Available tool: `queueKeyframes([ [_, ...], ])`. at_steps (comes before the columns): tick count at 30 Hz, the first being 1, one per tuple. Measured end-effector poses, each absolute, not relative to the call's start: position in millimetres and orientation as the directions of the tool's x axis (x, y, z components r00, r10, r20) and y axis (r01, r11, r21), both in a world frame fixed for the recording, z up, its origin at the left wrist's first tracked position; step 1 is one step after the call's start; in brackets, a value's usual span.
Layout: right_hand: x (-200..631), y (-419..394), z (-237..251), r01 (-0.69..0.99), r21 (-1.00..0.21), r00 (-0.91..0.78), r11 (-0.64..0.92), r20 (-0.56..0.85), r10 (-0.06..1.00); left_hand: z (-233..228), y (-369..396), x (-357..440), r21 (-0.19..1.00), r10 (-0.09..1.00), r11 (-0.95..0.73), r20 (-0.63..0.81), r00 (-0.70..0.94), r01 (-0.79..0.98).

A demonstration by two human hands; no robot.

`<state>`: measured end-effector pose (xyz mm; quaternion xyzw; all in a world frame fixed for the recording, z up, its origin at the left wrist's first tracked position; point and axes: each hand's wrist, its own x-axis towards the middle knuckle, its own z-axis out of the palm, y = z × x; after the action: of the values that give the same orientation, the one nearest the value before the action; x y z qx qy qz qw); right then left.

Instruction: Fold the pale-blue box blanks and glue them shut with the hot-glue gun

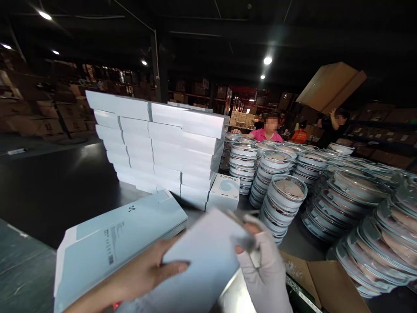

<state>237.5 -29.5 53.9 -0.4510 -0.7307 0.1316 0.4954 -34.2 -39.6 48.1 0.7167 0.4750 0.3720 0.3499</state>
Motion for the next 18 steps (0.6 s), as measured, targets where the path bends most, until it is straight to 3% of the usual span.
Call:
queueKeyframes([
  [2, 238, -27, 49, 0.471, -0.675, 0.073, 0.567, 0.671, 0.738, 40, -26, -35, 0.929, 0.957, -0.274, 0.236, 0.171, 0.251],
  [5, 233, -26, 44, 0.298, -0.789, -0.038, 0.537, 0.553, 0.833, 19, -14, -27, 0.95, 0.954, -0.286, 0.27, 0.133, 0.123],
  [7, 227, -28, 40, 0.193, -0.813, -0.101, 0.55, 0.541, 0.835, 7, -13, -18, 0.931, 0.927, -0.357, 0.341, 0.159, 0.083],
  [9, 220, -33, 34, 0.126, -0.837, -0.055, 0.533, 0.531, 0.846, 2, -15, -8, 0.919, 0.909, -0.393, 0.384, 0.164, 0.024],
  [15, 192, -53, 31, 0.166, -0.933, 0.24, 0.319, 0.352, 0.905, 16, -29, 16, 0.962, 0.959, -0.268, 0.261, -0.113, -0.052],
  [18, 184, -56, 38, 0.146, -0.917, 0.233, 0.372, 0.397, 0.888, 28, -37, 13, 0.951, 0.949, -0.309, 0.308, -0.073, -0.015],
])
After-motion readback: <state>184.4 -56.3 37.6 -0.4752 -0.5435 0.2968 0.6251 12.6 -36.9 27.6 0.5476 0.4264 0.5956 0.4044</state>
